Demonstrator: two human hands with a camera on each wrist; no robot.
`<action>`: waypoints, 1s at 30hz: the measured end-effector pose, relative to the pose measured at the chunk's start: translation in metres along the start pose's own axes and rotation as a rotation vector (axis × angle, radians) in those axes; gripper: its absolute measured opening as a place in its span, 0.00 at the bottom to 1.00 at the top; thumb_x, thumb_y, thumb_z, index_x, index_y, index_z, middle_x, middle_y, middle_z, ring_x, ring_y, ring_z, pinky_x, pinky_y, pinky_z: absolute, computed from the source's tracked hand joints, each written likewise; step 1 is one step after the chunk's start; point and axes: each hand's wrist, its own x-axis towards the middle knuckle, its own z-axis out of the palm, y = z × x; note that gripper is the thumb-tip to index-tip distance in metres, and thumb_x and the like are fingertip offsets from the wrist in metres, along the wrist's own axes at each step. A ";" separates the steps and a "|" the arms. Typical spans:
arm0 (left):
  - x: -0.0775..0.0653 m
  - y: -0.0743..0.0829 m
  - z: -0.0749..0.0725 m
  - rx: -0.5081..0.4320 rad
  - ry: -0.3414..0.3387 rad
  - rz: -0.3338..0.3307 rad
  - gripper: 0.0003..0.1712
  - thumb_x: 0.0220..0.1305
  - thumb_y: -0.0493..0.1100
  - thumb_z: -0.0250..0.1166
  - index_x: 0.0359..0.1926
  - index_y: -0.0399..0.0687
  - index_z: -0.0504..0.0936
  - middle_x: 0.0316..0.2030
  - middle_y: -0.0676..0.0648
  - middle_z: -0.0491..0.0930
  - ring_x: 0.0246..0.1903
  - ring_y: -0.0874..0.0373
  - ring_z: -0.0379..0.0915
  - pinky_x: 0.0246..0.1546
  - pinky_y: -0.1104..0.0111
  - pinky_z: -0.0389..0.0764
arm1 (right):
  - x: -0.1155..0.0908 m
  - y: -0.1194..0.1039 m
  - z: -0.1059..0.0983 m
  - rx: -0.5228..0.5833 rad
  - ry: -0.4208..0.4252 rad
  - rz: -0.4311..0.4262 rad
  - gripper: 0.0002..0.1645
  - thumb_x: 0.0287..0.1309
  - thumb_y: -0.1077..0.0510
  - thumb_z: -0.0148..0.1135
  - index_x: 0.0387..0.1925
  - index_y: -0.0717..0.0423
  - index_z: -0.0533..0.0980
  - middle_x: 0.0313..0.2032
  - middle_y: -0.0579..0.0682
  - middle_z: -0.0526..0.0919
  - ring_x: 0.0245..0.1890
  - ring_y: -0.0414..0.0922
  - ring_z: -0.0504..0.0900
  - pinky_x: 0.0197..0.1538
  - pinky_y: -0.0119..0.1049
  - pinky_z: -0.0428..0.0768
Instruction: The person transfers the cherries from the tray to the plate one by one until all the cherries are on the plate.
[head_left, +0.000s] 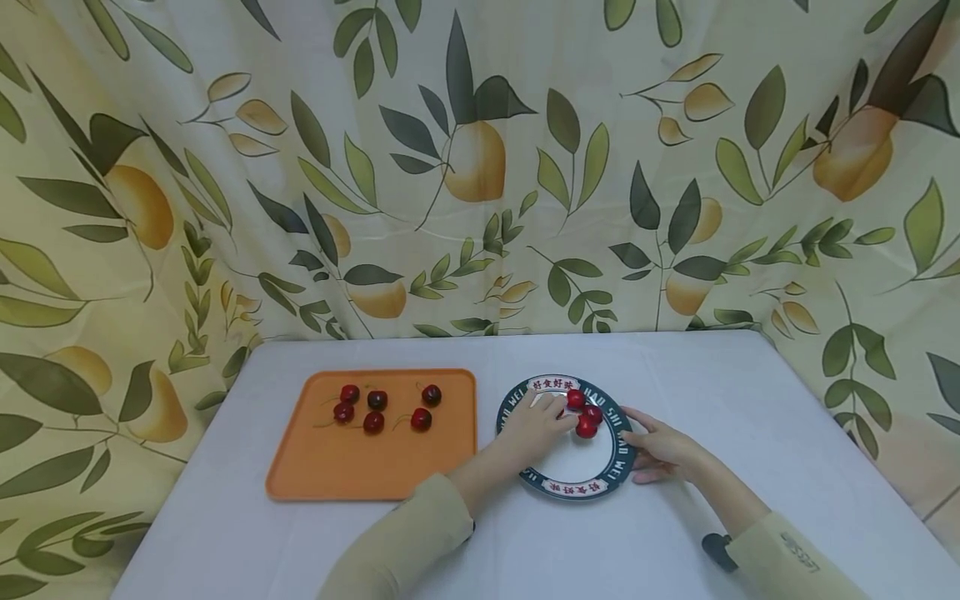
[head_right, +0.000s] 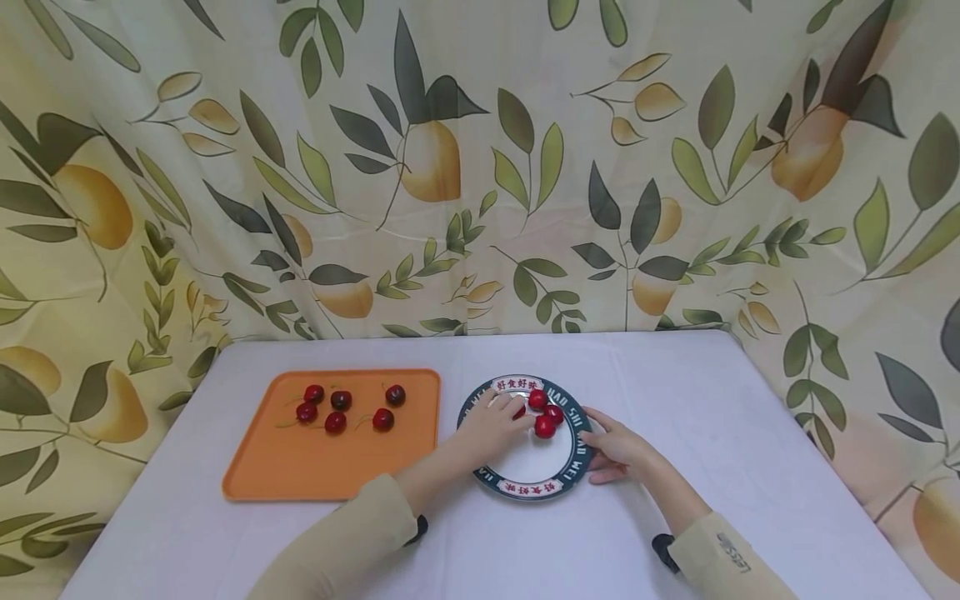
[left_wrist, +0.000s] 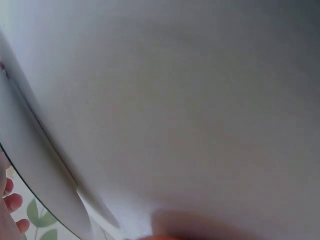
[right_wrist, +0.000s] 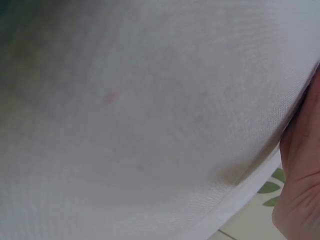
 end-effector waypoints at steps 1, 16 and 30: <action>0.001 0.002 0.000 0.003 -0.001 0.006 0.24 0.60 0.46 0.60 0.56 0.71 0.68 0.58 0.54 0.65 0.58 0.59 0.59 0.61 0.60 0.60 | 0.000 0.000 0.000 0.000 0.000 0.003 0.37 0.66 0.56 0.46 0.70 0.48 0.43 0.34 0.56 0.75 0.27 0.46 0.80 0.32 0.40 0.81; 0.014 0.022 0.002 -0.015 -0.076 0.036 0.31 0.53 0.50 0.66 0.57 0.70 0.66 0.57 0.55 0.63 0.58 0.60 0.57 0.61 0.62 0.60 | 0.000 0.000 -0.001 -0.017 -0.004 -0.007 0.36 0.67 0.56 0.45 0.70 0.49 0.43 0.33 0.56 0.76 0.27 0.46 0.81 0.31 0.40 0.81; 0.007 0.014 -0.002 -0.055 -0.075 -0.076 0.27 0.60 0.51 0.60 0.60 0.70 0.66 0.59 0.54 0.64 0.59 0.59 0.58 0.60 0.61 0.61 | -0.001 -0.002 0.000 -0.012 -0.007 0.005 0.36 0.67 0.56 0.45 0.70 0.49 0.43 0.32 0.56 0.74 0.27 0.46 0.81 0.31 0.40 0.81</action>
